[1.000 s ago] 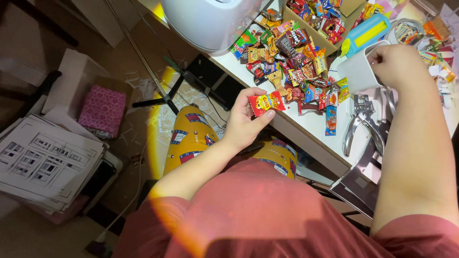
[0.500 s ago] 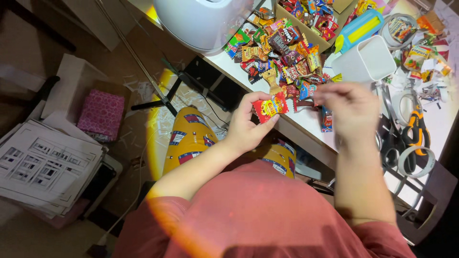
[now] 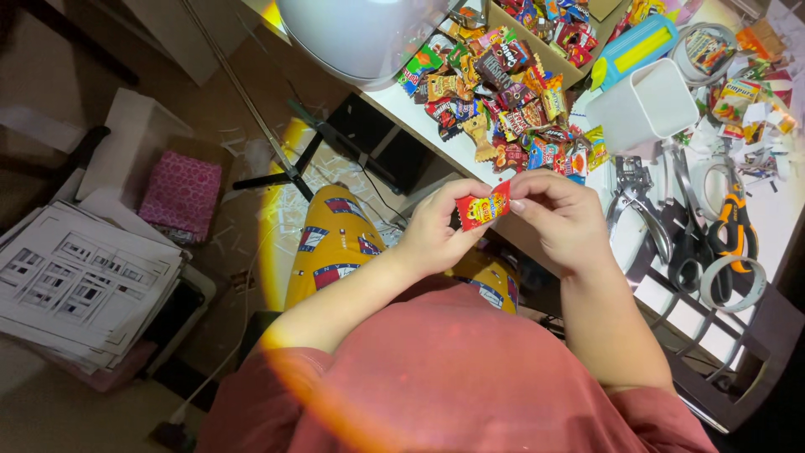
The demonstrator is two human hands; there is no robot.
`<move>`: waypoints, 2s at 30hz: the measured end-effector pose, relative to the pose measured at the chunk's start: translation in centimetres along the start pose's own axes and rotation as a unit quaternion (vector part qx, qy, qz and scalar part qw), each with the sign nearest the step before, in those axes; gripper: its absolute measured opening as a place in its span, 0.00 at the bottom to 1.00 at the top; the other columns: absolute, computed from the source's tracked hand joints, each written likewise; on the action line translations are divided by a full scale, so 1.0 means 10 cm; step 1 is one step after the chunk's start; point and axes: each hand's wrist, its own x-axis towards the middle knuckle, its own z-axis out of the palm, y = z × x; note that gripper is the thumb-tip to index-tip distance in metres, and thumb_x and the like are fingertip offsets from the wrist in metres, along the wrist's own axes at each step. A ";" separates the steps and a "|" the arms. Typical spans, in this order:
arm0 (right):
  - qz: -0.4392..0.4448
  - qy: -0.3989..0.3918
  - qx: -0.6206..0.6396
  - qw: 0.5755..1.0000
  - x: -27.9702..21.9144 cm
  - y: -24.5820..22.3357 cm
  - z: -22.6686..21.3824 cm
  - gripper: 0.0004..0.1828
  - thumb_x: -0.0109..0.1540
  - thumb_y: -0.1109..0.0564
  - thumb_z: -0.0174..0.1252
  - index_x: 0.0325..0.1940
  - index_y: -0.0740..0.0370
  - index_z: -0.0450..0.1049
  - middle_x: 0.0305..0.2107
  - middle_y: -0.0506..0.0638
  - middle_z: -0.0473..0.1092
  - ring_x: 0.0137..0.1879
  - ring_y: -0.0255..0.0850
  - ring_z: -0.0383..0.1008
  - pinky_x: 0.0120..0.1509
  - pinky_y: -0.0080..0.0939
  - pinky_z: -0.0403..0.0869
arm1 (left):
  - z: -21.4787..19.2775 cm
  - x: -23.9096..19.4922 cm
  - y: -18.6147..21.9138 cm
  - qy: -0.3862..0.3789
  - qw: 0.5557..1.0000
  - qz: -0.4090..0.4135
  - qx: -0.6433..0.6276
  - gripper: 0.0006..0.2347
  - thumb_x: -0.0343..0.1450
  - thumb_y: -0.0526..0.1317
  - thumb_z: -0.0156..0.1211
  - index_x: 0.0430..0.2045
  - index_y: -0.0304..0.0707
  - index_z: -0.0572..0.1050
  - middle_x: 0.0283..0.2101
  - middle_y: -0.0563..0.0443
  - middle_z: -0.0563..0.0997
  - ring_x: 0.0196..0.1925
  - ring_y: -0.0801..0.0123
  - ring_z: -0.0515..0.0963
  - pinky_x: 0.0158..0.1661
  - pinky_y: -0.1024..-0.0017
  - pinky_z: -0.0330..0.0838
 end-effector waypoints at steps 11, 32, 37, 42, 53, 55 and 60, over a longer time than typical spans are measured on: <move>0.028 0.014 0.034 0.999 -0.06 -0.08 0.02 0.04 0.59 0.69 0.66 0.36 0.72 0.77 0.38 0.62 0.75 0.47 0.43 0.75 0.54 0.43 0.73 | 0.02 0.03 -0.03 -0.031 0.999 -0.018 -0.031 0.14 0.66 0.33 0.70 0.45 0.41 0.76 0.43 0.44 0.83 0.45 0.52 0.84 0.46 0.60 0.77; 0.166 0.036 0.202 0.965 0.02 -0.11 0.22 0.21 0.55 0.74 0.64 0.51 0.73 0.69 0.29 0.57 0.73 0.34 0.38 0.80 0.43 0.36 0.80 | -0.13 0.00 -0.13 -0.061 0.995 -0.063 -0.044 0.15 0.67 0.35 0.70 0.47 0.44 0.76 0.44 0.45 0.84 0.46 0.53 0.84 0.47 0.60 0.77; 0.176 0.048 0.208 0.961 -0.02 0.09 0.23 0.13 0.56 0.73 0.64 0.42 0.74 0.71 0.27 0.59 0.72 0.31 0.42 0.79 0.39 0.42 0.80 | -0.14 0.01 -0.12 -0.067 0.995 -0.063 -0.031 0.15 0.67 0.35 0.70 0.47 0.44 0.76 0.45 0.43 0.83 0.47 0.49 0.84 0.47 0.58 0.77; 0.181 0.056 0.223 0.956 -0.02 0.18 0.27 0.11 0.56 0.74 0.63 0.40 0.75 0.70 0.24 0.59 0.71 0.28 0.43 0.78 0.36 0.43 0.80 | -0.18 0.01 -0.17 -0.070 0.997 -0.028 -0.011 0.15 0.67 0.36 0.69 0.47 0.43 0.76 0.44 0.43 0.83 0.45 0.47 0.83 0.47 0.58 0.77; 0.196 0.074 0.267 0.941 0.00 0.16 0.26 0.09 0.55 0.74 0.60 0.38 0.73 0.70 0.24 0.62 0.72 0.26 0.46 0.79 0.31 0.40 0.78 | -0.14 0.07 -0.21 -0.095 0.993 0.052 0.038 0.13 0.69 0.34 0.64 0.47 0.44 0.75 0.46 0.45 0.82 0.45 0.47 0.82 0.48 0.56 0.76; 0.188 0.076 0.189 0.961 0.02 0.11 0.27 0.08 0.57 0.73 0.60 0.38 0.72 0.70 0.24 0.58 0.72 0.27 0.42 0.79 0.31 0.35 0.76 | -0.13 0.09 -0.22 -0.103 0.991 0.072 0.055 0.13 0.69 0.32 0.63 0.47 0.44 0.75 0.47 0.46 0.82 0.46 0.49 0.82 0.49 0.57 0.76; 0.166 0.079 0.221 0.958 0.01 -0.12 0.36 0.13 0.57 0.72 0.63 0.44 0.73 0.71 0.26 0.57 0.73 0.31 0.41 0.80 0.38 0.35 0.78 | -0.12 0.06 -0.20 -0.081 0.996 -0.009 -0.023 0.14 0.69 0.33 0.66 0.48 0.42 0.74 0.46 0.45 0.82 0.47 0.48 0.82 0.48 0.56 0.75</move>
